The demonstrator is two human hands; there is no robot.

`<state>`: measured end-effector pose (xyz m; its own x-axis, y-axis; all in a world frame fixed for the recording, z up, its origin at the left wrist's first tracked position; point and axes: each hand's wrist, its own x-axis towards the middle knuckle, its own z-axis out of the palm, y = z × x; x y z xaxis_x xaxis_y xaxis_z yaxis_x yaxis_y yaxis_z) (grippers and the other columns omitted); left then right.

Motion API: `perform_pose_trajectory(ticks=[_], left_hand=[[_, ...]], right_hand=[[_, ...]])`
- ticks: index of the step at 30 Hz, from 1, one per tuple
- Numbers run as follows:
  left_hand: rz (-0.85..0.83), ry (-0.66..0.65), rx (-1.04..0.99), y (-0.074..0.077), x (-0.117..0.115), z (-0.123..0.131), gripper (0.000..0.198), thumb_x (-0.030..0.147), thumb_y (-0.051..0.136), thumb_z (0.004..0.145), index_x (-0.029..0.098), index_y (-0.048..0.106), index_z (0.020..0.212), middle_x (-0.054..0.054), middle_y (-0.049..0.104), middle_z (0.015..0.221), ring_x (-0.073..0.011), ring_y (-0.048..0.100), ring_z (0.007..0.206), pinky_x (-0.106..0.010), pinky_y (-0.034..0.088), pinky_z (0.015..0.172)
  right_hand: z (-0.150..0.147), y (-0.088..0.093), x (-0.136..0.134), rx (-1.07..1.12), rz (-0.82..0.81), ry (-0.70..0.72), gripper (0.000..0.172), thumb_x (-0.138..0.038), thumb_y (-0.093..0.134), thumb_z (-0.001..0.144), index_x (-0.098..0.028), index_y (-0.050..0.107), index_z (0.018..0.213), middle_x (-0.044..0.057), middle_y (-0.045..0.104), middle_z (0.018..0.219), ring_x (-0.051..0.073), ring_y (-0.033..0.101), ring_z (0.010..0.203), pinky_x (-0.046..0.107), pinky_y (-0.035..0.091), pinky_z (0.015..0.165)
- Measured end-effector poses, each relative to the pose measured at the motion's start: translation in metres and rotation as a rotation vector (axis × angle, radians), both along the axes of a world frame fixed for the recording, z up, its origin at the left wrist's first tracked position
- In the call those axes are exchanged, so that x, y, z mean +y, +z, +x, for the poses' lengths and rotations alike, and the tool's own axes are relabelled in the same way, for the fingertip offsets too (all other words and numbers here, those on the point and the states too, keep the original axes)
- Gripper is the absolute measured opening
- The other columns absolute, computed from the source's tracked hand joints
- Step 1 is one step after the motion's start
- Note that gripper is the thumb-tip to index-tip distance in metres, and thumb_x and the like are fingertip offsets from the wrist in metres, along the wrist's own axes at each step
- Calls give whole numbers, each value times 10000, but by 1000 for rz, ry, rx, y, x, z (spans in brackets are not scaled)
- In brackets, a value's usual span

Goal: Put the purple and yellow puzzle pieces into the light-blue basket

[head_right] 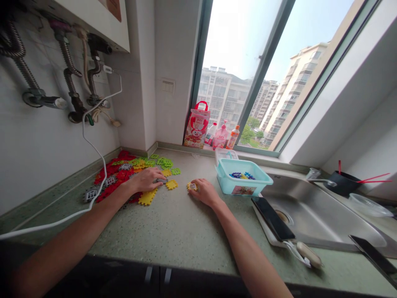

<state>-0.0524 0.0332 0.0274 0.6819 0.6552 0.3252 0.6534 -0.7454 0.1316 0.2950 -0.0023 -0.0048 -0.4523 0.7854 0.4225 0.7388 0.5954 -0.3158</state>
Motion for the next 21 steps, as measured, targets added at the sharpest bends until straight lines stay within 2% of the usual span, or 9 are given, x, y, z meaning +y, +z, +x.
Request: perform_pose_trajectory(ticks=[4,9,13,15,17,21], left_hand=[[-67,-55,11,2,-17,20,220,365,679,930,286,822,1078,-50,759,1123,-232,687,1053,-315,474,967],[-137,-35,-15,7,-44,51,370,512,671,929,255,774,1175,-75,756,1140,-252,706,1012,-310,501,913],[-182,-34,-96,7,-51,65,374,373,527,1012,237,689,1321,-87,770,1184,-250,709,1069,-311,510,934],[-170,-38,-105,6,-47,64,380,292,487,1012,239,681,1334,-86,762,1230,-242,707,1102,-314,509,958],[-115,-18,-65,7,-39,55,360,250,514,973,241,722,1267,-87,765,1224,-250,703,1114,-330,504,981],[-25,81,58,17,-23,23,217,236,629,839,241,809,960,-75,787,974,-260,709,956,-347,509,916]], right_hand=[[-12,6,-9,45,46,5,296,-450,702,969,-244,710,1180,87,741,1163,232,700,1058,353,521,960],[-29,11,-19,80,53,-74,345,-541,728,933,-253,694,1119,56,728,1072,215,706,914,315,519,839],[-41,6,-20,94,60,-157,346,-573,703,942,-251,677,1066,52,711,1050,206,674,843,314,500,801],[-46,2,-19,34,56,-139,345,-575,718,930,-251,682,1041,56,709,1035,222,660,887,322,494,821],[-49,0,-18,-33,51,-99,334,-559,749,910,-251,692,1024,61,711,1013,238,643,946,330,488,851],[-49,-1,-15,-48,31,-69,272,-484,763,912,-247,705,1031,57,720,996,224,629,960,318,481,868]])
